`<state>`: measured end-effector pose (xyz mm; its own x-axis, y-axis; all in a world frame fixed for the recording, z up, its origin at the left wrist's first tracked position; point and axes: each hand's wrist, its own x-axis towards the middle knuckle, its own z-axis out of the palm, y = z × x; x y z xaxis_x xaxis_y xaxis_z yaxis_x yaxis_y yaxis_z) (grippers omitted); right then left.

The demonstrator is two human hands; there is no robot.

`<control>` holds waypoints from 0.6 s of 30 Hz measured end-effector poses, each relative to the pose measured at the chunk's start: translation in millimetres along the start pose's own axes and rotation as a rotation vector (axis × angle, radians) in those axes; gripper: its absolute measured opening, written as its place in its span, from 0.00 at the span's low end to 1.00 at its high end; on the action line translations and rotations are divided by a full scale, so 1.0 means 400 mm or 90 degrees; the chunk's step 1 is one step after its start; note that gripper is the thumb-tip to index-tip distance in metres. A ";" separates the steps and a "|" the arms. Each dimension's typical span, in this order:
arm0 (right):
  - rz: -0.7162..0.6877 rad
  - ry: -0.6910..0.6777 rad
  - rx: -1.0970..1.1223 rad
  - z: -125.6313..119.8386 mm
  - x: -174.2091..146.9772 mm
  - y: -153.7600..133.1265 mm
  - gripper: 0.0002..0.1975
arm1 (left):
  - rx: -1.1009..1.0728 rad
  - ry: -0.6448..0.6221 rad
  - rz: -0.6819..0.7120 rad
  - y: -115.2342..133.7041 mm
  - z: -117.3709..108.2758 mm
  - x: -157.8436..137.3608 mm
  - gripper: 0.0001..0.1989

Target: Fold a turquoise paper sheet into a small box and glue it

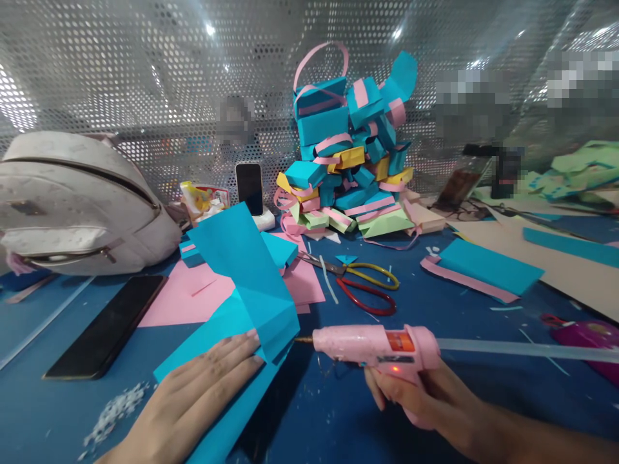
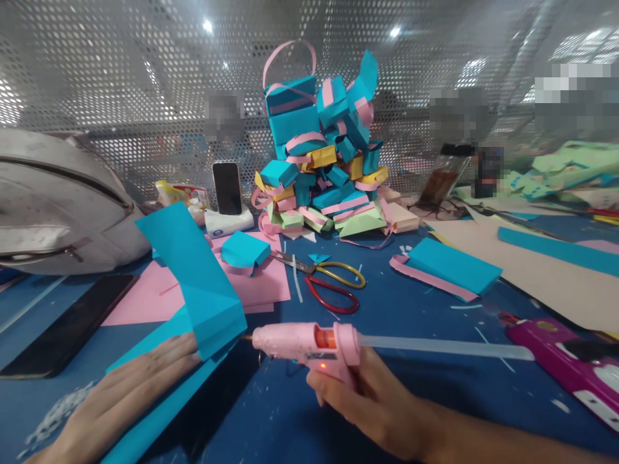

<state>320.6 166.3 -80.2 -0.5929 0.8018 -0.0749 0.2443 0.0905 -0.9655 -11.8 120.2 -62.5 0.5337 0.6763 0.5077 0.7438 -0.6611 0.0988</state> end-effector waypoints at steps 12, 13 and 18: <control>-0.172 0.159 -0.229 -0.003 -0.011 0.023 0.12 | -0.003 -0.031 0.060 -0.023 -0.013 0.005 0.24; -0.190 0.176 -0.256 -0.004 -0.011 0.015 0.12 | -0.003 -0.031 0.061 -0.022 -0.014 0.006 0.24; -0.294 0.166 -0.330 -0.004 0.003 -0.044 0.06 | -0.015 -0.035 0.064 -0.018 -0.018 0.012 0.23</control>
<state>316.8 166.8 -62.8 -0.5370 0.7234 0.4340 0.3841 0.6677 -0.6377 -17.5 125.8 -54.8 0.6270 0.6228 0.4679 0.6759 -0.7336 0.0708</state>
